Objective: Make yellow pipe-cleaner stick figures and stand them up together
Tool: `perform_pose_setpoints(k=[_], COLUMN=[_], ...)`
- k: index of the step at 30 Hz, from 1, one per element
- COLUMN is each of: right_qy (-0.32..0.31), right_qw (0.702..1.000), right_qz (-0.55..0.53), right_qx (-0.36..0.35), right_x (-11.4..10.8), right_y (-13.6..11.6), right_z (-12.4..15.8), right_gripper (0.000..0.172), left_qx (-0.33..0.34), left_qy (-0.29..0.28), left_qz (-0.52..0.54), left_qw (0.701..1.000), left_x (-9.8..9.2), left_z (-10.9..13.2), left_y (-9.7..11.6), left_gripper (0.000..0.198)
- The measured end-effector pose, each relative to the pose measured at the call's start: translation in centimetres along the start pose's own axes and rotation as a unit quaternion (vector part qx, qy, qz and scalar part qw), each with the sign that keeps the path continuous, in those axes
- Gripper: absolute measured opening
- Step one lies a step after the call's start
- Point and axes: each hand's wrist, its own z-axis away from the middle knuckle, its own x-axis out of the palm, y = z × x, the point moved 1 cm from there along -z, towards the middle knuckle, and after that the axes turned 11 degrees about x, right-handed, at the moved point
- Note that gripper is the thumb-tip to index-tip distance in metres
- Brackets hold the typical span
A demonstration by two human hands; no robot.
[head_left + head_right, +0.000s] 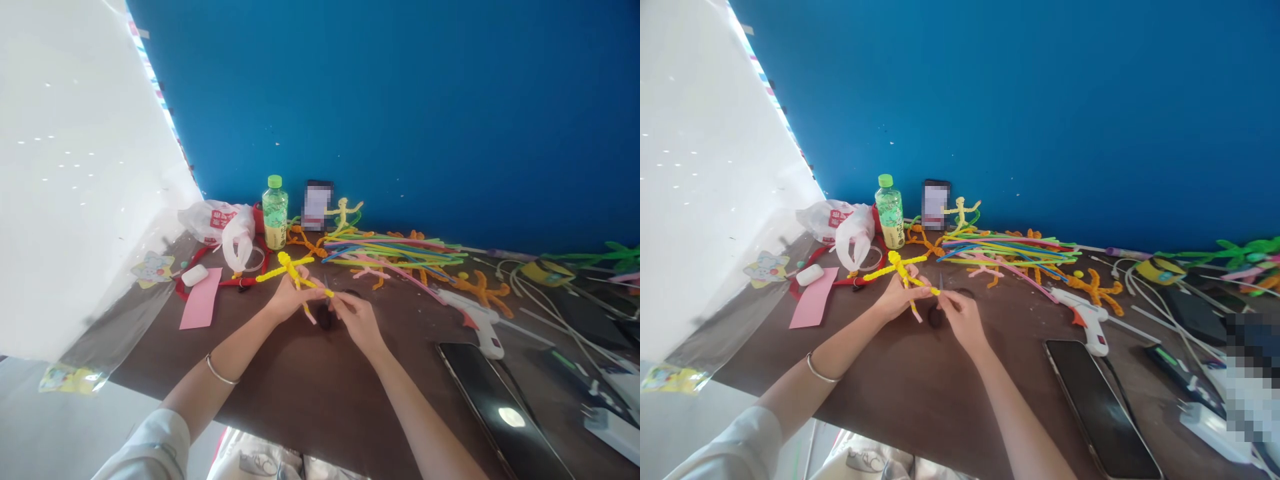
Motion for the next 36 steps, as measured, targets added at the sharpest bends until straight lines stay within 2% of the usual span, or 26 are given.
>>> perform_pose_setpoints(k=[5, 10, 12, 15, 19, 21, 23, 26, 29, 31, 33, 36], right_qy=[0.041, 0.096, 0.119, 0.155, 0.182, 0.179, 0.175, 0.155, 0.099, 0.065, 0.049, 0.036], right_qw=[0.998, 0.977, 0.955, 0.905, 0.843, 0.825, 0.82, 0.836, 0.893, 0.942, 0.976, 0.996], right_qz=[0.042, 0.162, 0.236, 0.352, 0.442, 0.462, 0.465, 0.434, 0.333, 0.222, 0.11, -0.022], right_qx=[-0.025, -0.102, -0.137, -0.18, -0.247, -0.271, -0.285, -0.298, -0.285, -0.244, -0.181, -0.08], right_x=[1.3, 1.9, 1.9, 1.7, 1.1, 0.6, 0.1, -0.8, -1.4, -1.7, -1.9, -1.6], right_y=[0.1, 0.2, 0.1, -0.1, -0.4, -0.6, -0.7, -0.7, -0.7, -0.7, -0.7, -0.6], right_z=[0.7, 1.2, 1.4, 1.5, 1.5, 1.5, 1.4, 1.1, 0.8, 0.5, 0.3, 0.0], right_gripper=[0.03, 0.024, 0.021, 0.022, 0.023, 0.02, 0.019, 0.018, 0.017, 0.014, 0.011, 0.012], left_qx=[0.028, 0.03, 0.027, 0.033, 0.056, 0.061, 0.058, 0.051, 0.028, 0.009, -0.007, -0.029], left_qy=[0.025, 0.041, 0.046, 0.062, 0.077, 0.069, 0.053, 0.016, -0.03, -0.058, -0.072, -0.061], left_qz=[-0.038, -0.078, -0.094, -0.142, -0.234, -0.255, -0.261, -0.257, -0.226, -0.185, -0.131, -0.043], left_qw=[0.999, 0.996, 0.994, 0.987, 0.968, 0.963, 0.962, 0.965, 0.973, 0.981, 0.989, 0.997], left_x=[0.4, 1.0, 1.2, 1.3, 1.4, 1.3, 1.1, 0.8, 0.6, 0.5, 0.4, 0.5], left_z=[0.2, 0.6, 0.7, 0.7, 0.6, 0.6, 0.5, 0.4, 0.4, 0.4, 0.3, 0.3], left_y=[0.1, 0.4, 0.5, 0.5, 0.5, 0.4, 0.2, -0.1, 0.0, 0.1, 0.2, 0.1], left_gripper=[0.042, 0.04, 0.04, 0.039, 0.035, 0.033, 0.032, 0.031, 0.032, 0.035, 0.04, 0.045])
